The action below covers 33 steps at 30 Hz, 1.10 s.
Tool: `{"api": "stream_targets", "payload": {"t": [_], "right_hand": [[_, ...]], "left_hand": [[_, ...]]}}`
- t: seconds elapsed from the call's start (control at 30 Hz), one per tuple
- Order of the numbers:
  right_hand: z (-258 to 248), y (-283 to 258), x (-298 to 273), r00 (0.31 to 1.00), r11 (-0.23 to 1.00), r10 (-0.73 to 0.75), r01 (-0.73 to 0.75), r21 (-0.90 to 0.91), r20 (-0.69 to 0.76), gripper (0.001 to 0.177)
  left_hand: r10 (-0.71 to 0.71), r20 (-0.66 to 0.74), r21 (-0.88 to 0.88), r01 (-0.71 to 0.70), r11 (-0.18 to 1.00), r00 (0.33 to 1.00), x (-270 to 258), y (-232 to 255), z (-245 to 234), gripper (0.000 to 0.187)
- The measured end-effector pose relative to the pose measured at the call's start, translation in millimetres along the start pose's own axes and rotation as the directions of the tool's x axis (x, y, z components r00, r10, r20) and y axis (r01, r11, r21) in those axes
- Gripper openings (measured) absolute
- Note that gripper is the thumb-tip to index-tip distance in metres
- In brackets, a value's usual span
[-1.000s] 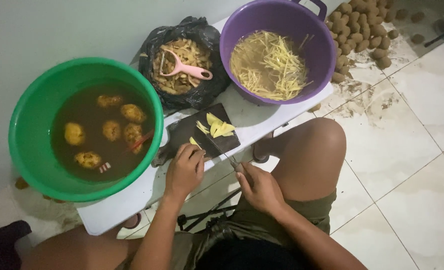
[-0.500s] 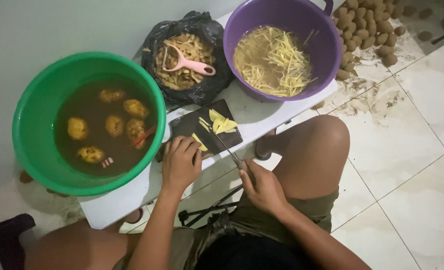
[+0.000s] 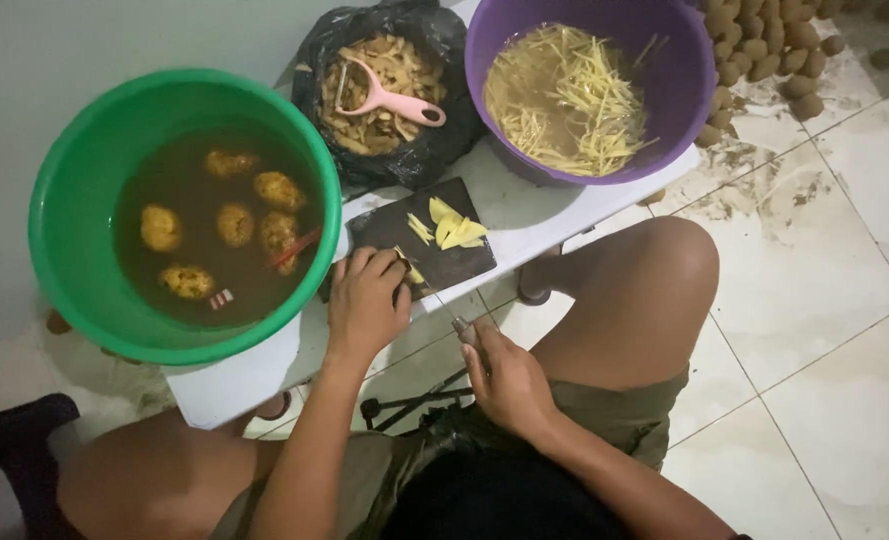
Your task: Slicing peeled potatoes into thin matchstick strips using a knife on a cutting board.
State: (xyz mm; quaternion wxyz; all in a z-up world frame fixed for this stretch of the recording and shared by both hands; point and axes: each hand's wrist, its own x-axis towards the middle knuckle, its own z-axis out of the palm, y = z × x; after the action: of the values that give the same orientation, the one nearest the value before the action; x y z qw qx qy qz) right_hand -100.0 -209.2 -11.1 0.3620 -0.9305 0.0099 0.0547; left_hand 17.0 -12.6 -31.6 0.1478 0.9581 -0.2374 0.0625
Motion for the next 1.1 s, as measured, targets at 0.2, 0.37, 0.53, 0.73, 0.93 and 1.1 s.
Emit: {"api": "stream_targets", "payload": {"t": [0.2,0.37,0.53,0.73,0.93,1.1], "right_hand": [[23,19,-5,0.995,0.995,-0.082,0.079,-0.055,-0.059,0.036],[22,15,-4,0.994,0.994,-0.088,0.084,-0.063,-0.060,0.036],[21,15,-4,0.993,0.992,-0.108,0.104,-0.069,-0.057,0.034],[26,15,-3,0.989,0.987,-0.128,0.120,-0.110,-0.076,0.032],[28,20,-2,0.994,0.988,-0.103,0.099,-0.117,-0.026,0.034],[25,13,6,0.989,0.986,-0.129,0.120,-0.113,-0.071,0.030]], "left_hand": [[-0.022,0.028,-0.012,0.022,1.000,0.999,2,1,-3,0.022],[-0.026,0.023,0.014,0.026,1.000,0.999,4,4,-3,0.021],[-0.051,0.045,0.009,0.051,0.999,0.998,3,6,-3,0.022],[-0.082,0.088,0.053,0.077,0.996,0.993,3,7,3,0.026],[-0.103,0.097,0.060,0.097,0.993,0.990,5,6,7,0.025],[-0.102,0.075,0.019,0.101,0.995,0.992,1,4,8,0.026]]}}
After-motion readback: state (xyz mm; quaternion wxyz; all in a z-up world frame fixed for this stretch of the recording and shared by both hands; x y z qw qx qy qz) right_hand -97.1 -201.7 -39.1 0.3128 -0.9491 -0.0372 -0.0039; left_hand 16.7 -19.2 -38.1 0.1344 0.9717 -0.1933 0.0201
